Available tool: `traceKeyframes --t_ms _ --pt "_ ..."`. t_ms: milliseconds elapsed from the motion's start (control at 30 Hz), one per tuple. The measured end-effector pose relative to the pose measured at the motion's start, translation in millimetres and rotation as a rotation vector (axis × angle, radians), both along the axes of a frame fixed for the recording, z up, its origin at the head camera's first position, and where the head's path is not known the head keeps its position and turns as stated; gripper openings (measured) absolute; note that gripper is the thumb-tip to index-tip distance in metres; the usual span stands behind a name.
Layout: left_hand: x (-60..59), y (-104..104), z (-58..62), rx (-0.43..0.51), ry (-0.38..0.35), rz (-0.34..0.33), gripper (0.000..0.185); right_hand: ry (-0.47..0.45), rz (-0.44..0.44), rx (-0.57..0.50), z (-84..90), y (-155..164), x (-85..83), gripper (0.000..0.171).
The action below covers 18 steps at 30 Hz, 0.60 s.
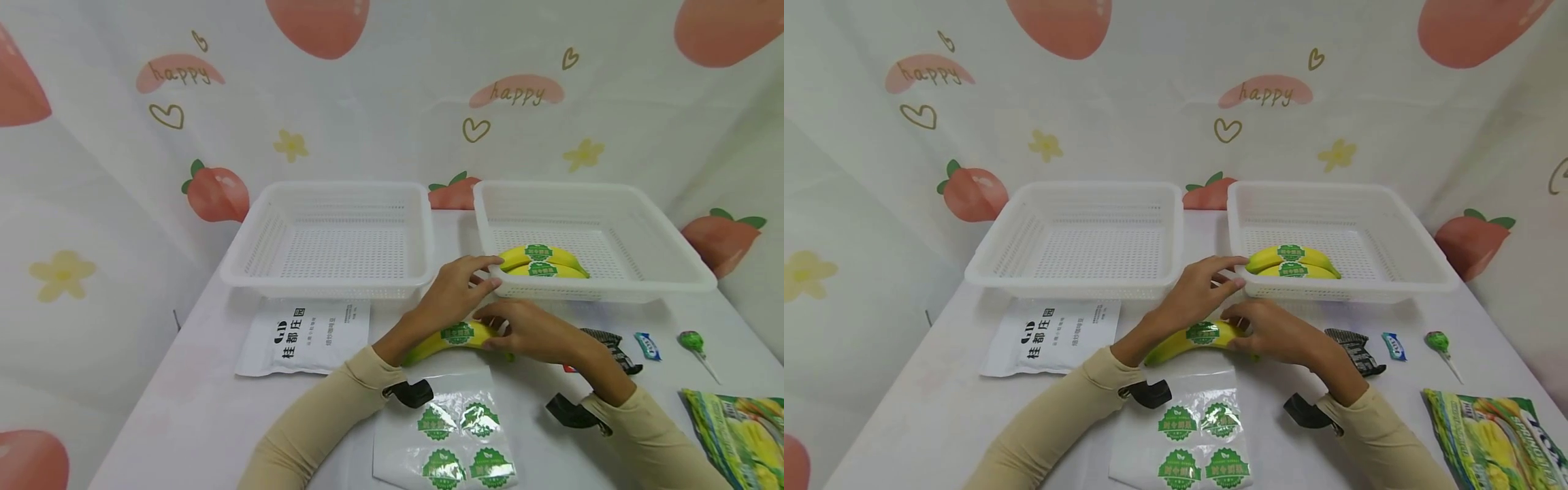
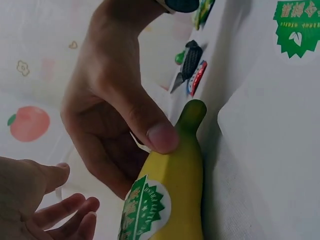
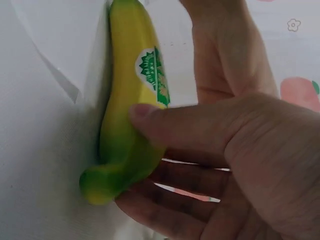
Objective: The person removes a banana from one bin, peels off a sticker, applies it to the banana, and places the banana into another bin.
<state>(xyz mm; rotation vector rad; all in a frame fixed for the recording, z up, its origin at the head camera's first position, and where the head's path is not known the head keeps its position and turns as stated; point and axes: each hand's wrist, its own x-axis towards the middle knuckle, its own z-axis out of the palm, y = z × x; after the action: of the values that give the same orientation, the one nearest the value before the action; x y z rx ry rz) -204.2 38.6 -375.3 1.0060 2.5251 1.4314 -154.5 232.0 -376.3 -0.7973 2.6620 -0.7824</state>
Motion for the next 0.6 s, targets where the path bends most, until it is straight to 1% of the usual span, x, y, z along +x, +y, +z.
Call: traceKeyframes --t_ms 133,233,300,400,500,600 --pt "-1.8 1.6 -3.1 0.029 0.01 0.018 0.04 -0.015 0.01 0.026 5.6 4.1 1.0 0.04" --pt "-2.3 2.2 -4.3 0.051 0.006 0.019 0.04 -0.025 0.006 0.034 16.6 13.1 3.3 0.037" --pt "-2.4 2.5 -4.9 0.069 0.001 0.017 0.04 -0.035 -0.011 0.036 27.9 22.0 6.3 0.037" --pt "-2.6 3.0 -5.3 0.081 -0.002 0.018 0.04 -0.053 -0.064 0.052 48.5 37.9 12.2 0.039" --pt "-2.7 3.2 -5.4 0.081 -0.006 0.02 0.04 -0.035 -0.123 0.091 68.7 57.0 16.1 0.045" --pt "-2.7 3.5 -5.8 0.069 -0.008 0.025 0.039 0.03 -0.183 0.123 86.2 76.7 13.0 0.049"
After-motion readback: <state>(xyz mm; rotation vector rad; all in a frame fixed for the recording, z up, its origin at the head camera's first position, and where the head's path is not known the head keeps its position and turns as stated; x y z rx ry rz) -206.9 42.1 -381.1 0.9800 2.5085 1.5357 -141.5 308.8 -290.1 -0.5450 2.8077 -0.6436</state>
